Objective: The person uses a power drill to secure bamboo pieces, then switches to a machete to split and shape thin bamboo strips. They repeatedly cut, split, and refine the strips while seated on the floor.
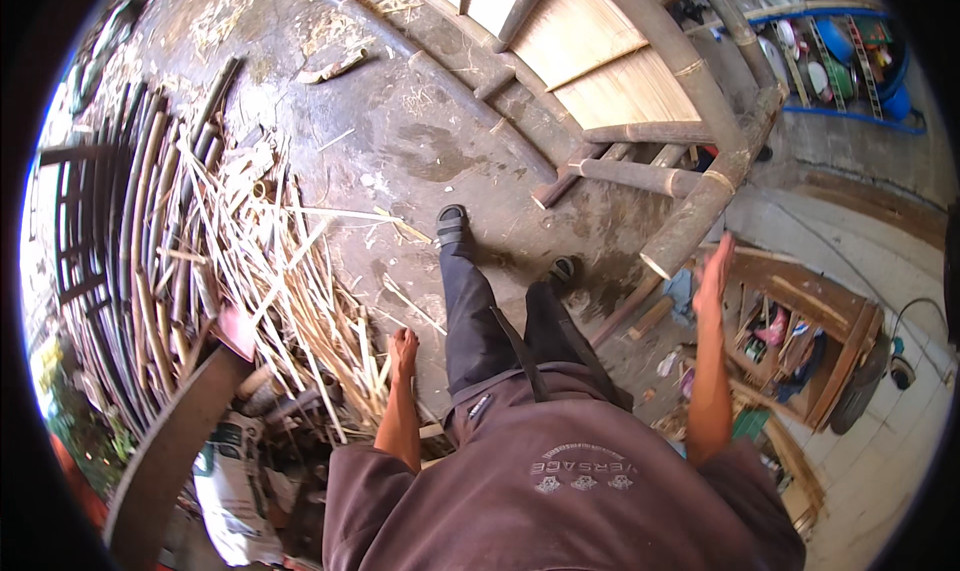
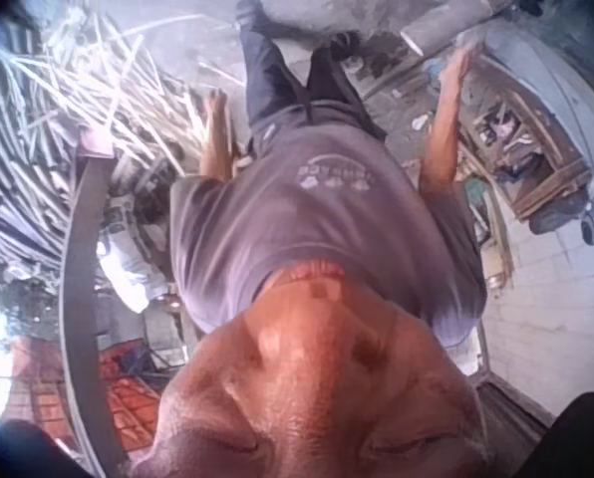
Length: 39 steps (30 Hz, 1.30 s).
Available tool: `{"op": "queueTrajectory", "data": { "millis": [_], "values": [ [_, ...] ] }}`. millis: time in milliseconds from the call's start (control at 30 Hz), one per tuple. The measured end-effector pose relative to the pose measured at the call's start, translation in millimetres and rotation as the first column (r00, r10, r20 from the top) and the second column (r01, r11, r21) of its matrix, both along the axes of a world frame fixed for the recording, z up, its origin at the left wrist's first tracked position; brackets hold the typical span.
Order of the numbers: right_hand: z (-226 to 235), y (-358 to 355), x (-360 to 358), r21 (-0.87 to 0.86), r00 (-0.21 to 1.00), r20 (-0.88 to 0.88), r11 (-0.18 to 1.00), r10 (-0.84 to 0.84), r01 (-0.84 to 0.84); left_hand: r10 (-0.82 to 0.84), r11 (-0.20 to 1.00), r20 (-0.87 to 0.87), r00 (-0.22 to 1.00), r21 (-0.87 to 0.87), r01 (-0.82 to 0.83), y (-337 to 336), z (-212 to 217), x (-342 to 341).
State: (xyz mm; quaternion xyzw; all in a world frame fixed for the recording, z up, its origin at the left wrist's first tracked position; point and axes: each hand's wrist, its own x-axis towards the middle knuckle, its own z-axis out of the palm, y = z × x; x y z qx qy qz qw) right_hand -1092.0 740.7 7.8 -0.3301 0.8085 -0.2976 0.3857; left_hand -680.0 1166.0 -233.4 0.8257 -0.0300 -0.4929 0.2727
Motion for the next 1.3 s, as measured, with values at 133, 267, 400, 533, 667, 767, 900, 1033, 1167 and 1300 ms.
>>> {"op": "queueTrajectory", "data": {
  "millis": [133, 267, 400, 533, 667, 767, 900, 1033, 1167, 1300],
  "values": [
    [-7.4, -36.2, 65.9, 0.188, 0.908, -0.383, 0.977, 0.169, -0.102, 0.020, 0.994, -0.081, 0.997, 0.113, -0.010, 28.5, 24.8, 59.7],
    [-22.0, -27.9, 81.3, 0.248, 0.687, -0.686, 0.964, 0.241, -0.090, 0.222, 0.971, -0.229, 0.948, -0.039, -0.237, -13.5, 48.3, 92.9],
    [-35.2, -27.6, 80.8, 0.204, 0.620, -0.757, 0.976, 0.206, -0.076, -0.110, 0.951, -0.097, 0.989, -0.301, 0.076, -72.2, 49.2, 118.1],
    [-40.7, -28.1, 81.1, 0.202, 0.637, -0.748, 0.978, 0.184, -0.047, -0.096, 0.986, -0.236, 0.967, -0.157, 0.059, -174.9, 70.5, 119.2],
    [-39.3, -28.7, 81.9, 0.187, 0.651, -0.740, 0.982, 0.168, -0.041, -0.309, 0.950, -0.198, 0.930, -0.117, 0.290, -257.6, 77.6, 105.2],
    [-33.8, -25.0, 83.3, 0.148, 0.654, -0.740, 0.986, 0.161, -0.075, -0.551, 0.835, -0.073, 0.832, -0.050, 0.548, -301.5, 70.0, 96.8],
    [-31.2, -23.2, 86.8, 0.120, 0.658, -0.726, 0.979, 0.199, -0.164, -0.768, 0.639, 0.082, 0.636, 0.016, 0.769, -344.3, 54.2, 84.6],
    [-31.3, -26.8, 88.9, 0.178, 0.593, -0.771, 0.973, 0.233, -0.151, -0.833, 0.517, 0.245, 0.496, 0.025, 0.856, -379.1, 25.2, 84.8],
    [-18.7, -36.7, 98.5, 0.323, 0.555, -0.779, 0.945, 0.292, -0.044, -0.891, 0.423, 0.238, 0.388, 0.121, 0.898, -369.3, -7.6, 91.9],
    [-20.9, -31.9, 88.7, 0.328, 0.451, -0.832, 0.942, 0.322, -0.068, -0.958, 0.287, 0.110, 0.266, 0.344, 0.894, -369.6, -10.1, 91.1]
  ]
}}
